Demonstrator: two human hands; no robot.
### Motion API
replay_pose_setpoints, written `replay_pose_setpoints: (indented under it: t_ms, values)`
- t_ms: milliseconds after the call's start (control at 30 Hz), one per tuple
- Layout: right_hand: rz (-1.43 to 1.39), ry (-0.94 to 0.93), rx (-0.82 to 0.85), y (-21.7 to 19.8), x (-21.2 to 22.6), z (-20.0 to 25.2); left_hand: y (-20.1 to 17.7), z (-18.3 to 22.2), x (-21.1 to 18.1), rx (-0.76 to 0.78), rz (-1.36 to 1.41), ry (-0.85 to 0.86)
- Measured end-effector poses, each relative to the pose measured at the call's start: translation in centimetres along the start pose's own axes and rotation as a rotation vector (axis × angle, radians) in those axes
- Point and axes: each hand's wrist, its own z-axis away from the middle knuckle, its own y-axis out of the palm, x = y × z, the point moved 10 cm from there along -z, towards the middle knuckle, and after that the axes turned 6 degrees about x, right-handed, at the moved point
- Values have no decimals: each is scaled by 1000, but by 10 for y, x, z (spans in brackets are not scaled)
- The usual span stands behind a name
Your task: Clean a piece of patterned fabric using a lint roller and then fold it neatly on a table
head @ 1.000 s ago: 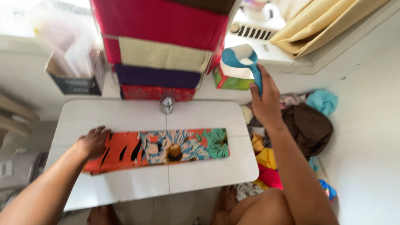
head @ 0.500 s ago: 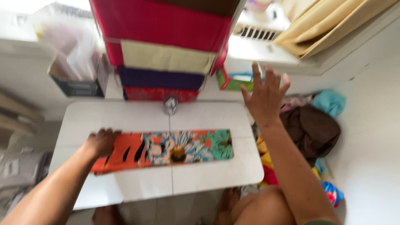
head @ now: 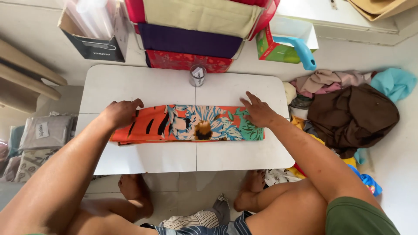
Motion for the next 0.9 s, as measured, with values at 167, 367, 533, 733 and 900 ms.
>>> replay_pose_setpoints:
  t_ms: [167, 367, 533, 733, 900]
  values:
    - [2, 18, 36, 28, -36, -24, -5, 15, 4, 35, 51, 44]
    - [-318, -59, 31, -33, -25, 36, -27, 36, 19, 16, 250, 41]
    - [-370, -147, -234, -101, -34, 80, -97, 83, 11, -219, 350, 143]
    - [-128, -89, -499, -105, -57, 101, -107, 98, 19, -509, 164, 47]
    - [-72, -262, -139, 22, -29, 66, 3, 63, 4, -221, 3, 179]
